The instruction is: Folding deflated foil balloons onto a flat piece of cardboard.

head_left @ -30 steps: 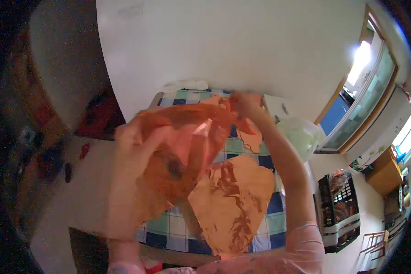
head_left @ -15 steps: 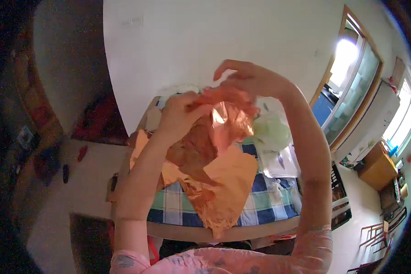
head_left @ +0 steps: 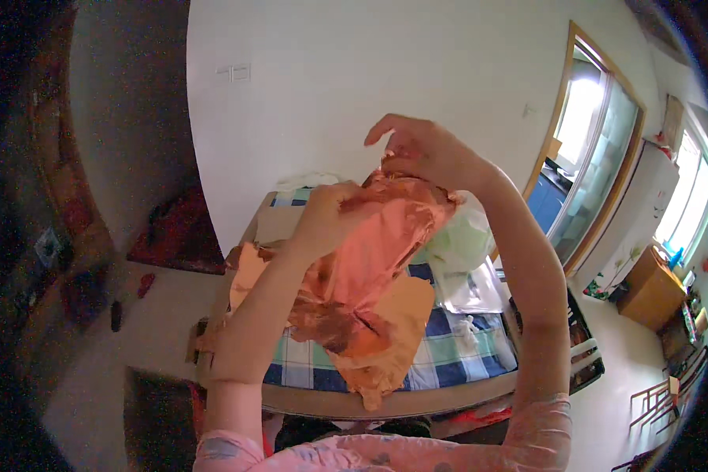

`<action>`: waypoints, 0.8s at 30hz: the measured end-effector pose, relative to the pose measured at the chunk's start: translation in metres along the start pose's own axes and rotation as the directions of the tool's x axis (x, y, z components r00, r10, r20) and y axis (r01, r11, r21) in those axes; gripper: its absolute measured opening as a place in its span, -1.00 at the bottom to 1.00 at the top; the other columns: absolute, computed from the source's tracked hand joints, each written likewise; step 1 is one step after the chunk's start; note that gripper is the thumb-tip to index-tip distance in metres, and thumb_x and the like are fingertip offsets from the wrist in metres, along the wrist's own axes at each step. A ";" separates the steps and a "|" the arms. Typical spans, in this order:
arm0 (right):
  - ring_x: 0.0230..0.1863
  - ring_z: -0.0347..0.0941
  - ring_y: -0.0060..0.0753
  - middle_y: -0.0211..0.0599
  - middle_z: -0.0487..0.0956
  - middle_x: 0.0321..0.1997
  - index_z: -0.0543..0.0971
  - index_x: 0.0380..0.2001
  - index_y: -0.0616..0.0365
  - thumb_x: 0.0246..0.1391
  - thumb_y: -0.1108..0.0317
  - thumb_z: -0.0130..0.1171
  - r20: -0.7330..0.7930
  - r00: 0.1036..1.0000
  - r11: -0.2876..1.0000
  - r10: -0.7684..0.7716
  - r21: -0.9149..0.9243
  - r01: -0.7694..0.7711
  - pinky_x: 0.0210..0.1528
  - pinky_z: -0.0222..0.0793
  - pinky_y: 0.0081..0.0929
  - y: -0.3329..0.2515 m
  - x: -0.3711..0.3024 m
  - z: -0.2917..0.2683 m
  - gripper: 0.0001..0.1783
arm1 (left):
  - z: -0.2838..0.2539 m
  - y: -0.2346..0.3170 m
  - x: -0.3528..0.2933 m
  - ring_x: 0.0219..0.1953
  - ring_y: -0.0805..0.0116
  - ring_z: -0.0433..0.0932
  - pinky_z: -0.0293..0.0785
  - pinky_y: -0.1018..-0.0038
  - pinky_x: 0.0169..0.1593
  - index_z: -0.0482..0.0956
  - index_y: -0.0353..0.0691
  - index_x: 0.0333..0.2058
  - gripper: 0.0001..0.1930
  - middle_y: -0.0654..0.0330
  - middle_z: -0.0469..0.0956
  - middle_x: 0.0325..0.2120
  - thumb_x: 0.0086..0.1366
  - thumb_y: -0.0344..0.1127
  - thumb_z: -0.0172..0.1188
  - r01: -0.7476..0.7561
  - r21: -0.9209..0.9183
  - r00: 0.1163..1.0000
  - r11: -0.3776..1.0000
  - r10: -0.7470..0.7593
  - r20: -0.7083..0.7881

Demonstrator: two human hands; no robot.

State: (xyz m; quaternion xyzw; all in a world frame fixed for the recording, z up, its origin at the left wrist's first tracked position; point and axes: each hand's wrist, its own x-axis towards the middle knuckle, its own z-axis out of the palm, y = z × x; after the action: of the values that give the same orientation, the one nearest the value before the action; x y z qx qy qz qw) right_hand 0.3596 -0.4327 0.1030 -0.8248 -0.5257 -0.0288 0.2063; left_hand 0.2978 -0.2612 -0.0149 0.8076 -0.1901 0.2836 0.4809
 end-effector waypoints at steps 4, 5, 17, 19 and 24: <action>-0.31 0.42 -0.58 -0.38 0.57 -0.37 0.43 -0.08 0.09 0.03 0.40 0.20 -0.201 0.968 0.962 0.150 0.254 -0.097 -0.21 0.35 -0.57 -0.013 -0.002 -0.013 -0.65 | -0.003 -0.004 0.013 -0.50 0.56 0.40 0.35 0.56 -0.37 0.61 -0.35 -0.34 -0.81 0.23 0.53 -0.59 0.12 -0.33 0.24 0.010 -0.162 0.988 0.987 -0.035 -0.152; -0.31 0.42 -0.58 -0.38 0.57 -0.37 0.43 -0.08 0.09 0.03 0.40 0.20 -0.199 0.970 0.963 0.143 0.252 -0.091 -0.21 0.35 -0.57 -0.013 -0.004 -0.018 -0.65 | -0.005 -0.007 0.016 -0.53 0.59 0.36 0.33 0.58 -0.40 0.60 -0.35 -0.35 -0.81 0.25 0.51 -0.62 0.12 -0.34 0.23 0.024 -0.230 0.974 0.973 -0.074 -0.212; -0.36 0.38 -0.61 -0.43 0.51 -0.47 0.53 -0.23 0.25 -0.07 0.34 0.30 -0.263 0.917 0.951 0.299 0.158 -0.265 -0.24 0.37 -0.54 -0.022 -0.015 -0.027 -0.68 | -0.006 -0.002 0.030 -0.56 0.63 0.39 0.34 0.60 -0.45 0.62 -0.32 -0.33 -0.80 0.31 0.54 -0.62 0.13 -0.31 0.26 0.000 -0.350 0.944 0.937 -0.116 -0.309; -0.43 0.31 -0.65 -0.45 0.45 -0.54 0.55 -0.34 0.30 -0.07 0.36 0.29 -0.271 0.952 0.984 0.143 -0.060 -0.165 -0.32 0.32 -0.57 -0.016 -0.017 -0.028 -0.75 | 0.001 0.008 0.030 -0.56 0.65 0.36 0.31 0.61 -0.46 0.61 -0.31 -0.34 -0.81 0.34 0.52 -0.62 0.14 -0.31 0.27 -0.069 -0.395 0.896 0.916 -0.117 -0.428; -0.45 0.26 -0.66 -0.48 0.41 -0.55 0.54 -0.38 0.31 -0.05 0.40 0.26 -0.270 0.956 0.993 0.118 0.032 -0.114 -0.36 0.26 -0.58 -0.009 -0.020 -0.029 -0.80 | -0.010 -0.008 0.030 -0.50 0.70 0.33 0.28 0.66 -0.44 0.57 -0.29 -0.37 -0.85 0.42 0.47 -0.58 0.18 -0.33 0.25 -0.086 -0.406 0.948 0.910 -0.052 -0.315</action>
State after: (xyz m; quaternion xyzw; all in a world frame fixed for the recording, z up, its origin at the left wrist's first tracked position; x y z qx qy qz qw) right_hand 0.3482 -0.4570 0.1266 -0.8408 -0.4433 -0.1250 0.2846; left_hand 0.3221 -0.2497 0.0026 0.6287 -0.1729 0.3676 0.6631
